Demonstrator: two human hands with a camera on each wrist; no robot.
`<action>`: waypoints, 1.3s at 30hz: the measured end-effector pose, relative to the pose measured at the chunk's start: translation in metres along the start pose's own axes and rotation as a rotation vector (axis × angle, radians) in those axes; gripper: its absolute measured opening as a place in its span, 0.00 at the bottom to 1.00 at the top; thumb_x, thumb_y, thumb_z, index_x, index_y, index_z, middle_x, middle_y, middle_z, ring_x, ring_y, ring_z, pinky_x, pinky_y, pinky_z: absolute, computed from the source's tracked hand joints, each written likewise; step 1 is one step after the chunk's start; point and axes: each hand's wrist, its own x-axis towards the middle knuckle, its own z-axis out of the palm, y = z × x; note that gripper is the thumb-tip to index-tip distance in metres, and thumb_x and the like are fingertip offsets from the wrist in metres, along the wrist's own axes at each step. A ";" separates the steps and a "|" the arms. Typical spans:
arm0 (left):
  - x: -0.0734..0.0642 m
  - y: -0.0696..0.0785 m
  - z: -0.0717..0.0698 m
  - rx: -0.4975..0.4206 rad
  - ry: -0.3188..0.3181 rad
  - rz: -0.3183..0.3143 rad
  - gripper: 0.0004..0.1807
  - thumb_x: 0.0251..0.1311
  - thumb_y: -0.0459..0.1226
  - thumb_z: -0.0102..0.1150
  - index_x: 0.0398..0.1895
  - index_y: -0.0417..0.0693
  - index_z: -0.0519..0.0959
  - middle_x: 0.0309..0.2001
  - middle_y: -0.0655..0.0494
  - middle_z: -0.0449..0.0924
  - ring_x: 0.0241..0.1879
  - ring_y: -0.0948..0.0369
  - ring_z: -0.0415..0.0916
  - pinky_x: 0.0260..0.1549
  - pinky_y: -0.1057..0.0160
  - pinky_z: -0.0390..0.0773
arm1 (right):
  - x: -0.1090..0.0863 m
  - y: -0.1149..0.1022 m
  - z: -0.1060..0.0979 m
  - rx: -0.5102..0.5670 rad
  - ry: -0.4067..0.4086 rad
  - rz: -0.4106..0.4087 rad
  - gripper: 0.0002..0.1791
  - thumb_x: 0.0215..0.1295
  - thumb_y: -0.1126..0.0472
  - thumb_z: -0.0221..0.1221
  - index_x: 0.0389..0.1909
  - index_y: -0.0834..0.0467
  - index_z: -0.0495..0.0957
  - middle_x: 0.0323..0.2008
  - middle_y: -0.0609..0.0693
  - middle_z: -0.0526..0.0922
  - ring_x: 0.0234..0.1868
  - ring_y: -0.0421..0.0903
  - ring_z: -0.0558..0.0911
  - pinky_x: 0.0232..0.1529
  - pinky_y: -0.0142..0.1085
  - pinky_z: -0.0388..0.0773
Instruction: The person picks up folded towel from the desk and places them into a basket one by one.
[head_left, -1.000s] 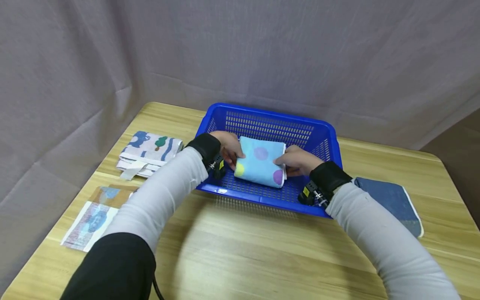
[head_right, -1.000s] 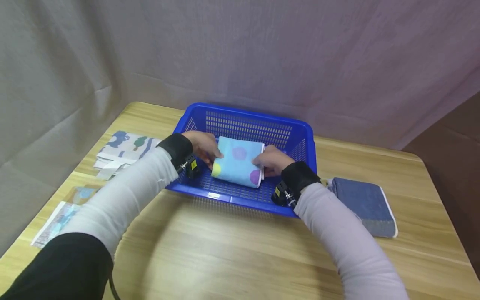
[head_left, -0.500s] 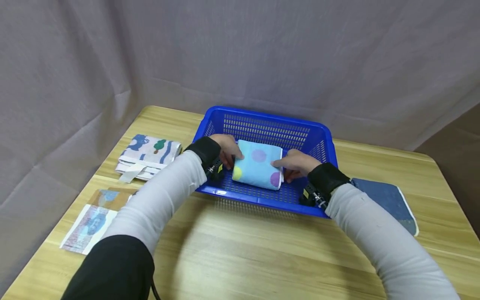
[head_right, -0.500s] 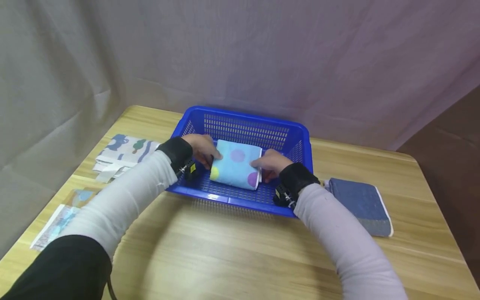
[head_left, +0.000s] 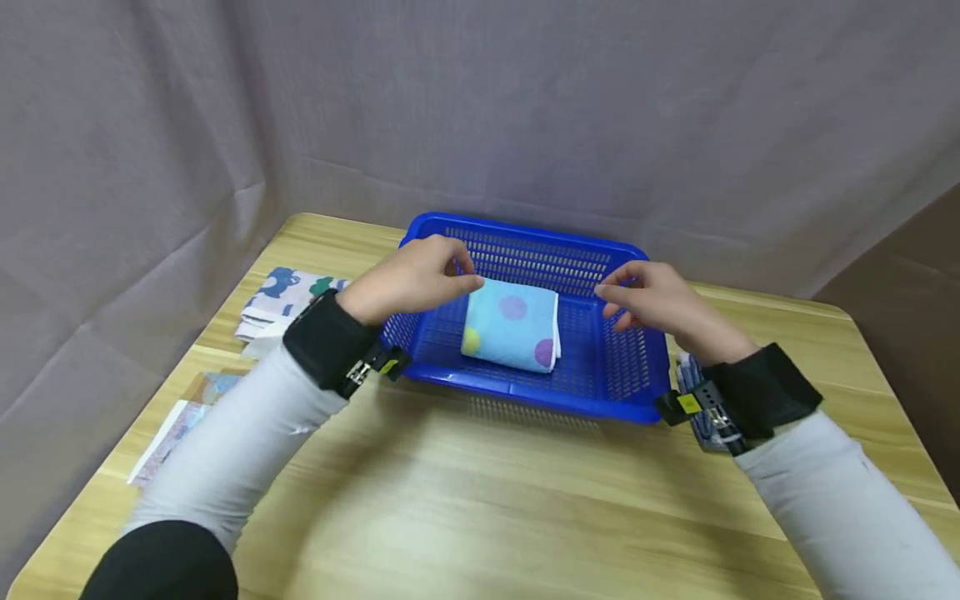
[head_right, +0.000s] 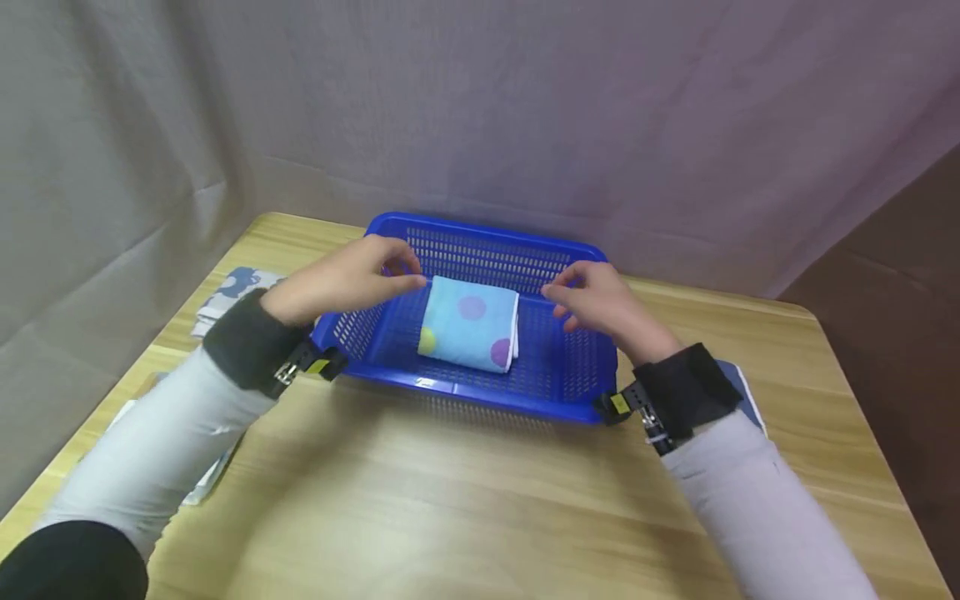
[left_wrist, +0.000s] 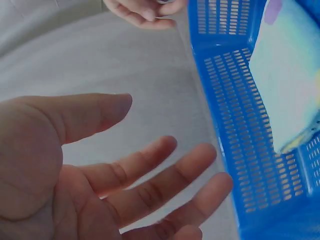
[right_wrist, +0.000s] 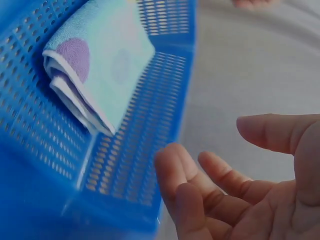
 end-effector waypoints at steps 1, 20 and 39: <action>-0.007 0.000 0.001 0.015 0.018 0.025 0.14 0.62 0.46 0.54 0.42 0.45 0.76 0.35 0.54 0.76 0.32 0.60 0.71 0.32 0.60 0.73 | -0.007 0.002 -0.004 0.002 0.025 -0.006 0.25 0.68 0.50 0.51 0.53 0.67 0.66 0.37 0.61 0.79 0.31 0.51 0.80 0.31 0.35 0.77; -0.093 -0.049 0.050 0.051 0.333 0.197 0.12 0.59 0.39 0.59 0.42 0.40 0.78 0.44 0.49 0.76 0.49 0.53 0.67 0.50 0.50 0.68 | -0.134 0.134 -0.034 0.045 0.362 0.108 0.20 0.69 0.47 0.48 0.51 0.58 0.67 0.31 0.34 0.79 0.31 0.42 0.79 0.28 0.30 0.76; -0.082 -0.067 0.057 0.057 0.214 0.255 0.09 0.57 0.35 0.61 0.41 0.45 0.81 0.41 0.53 0.79 0.43 0.57 0.73 0.41 0.52 0.75 | -0.119 0.216 0.004 0.017 0.705 0.382 0.26 0.68 0.59 0.48 0.61 0.72 0.58 0.56 0.77 0.61 0.55 0.70 0.61 0.52 0.60 0.61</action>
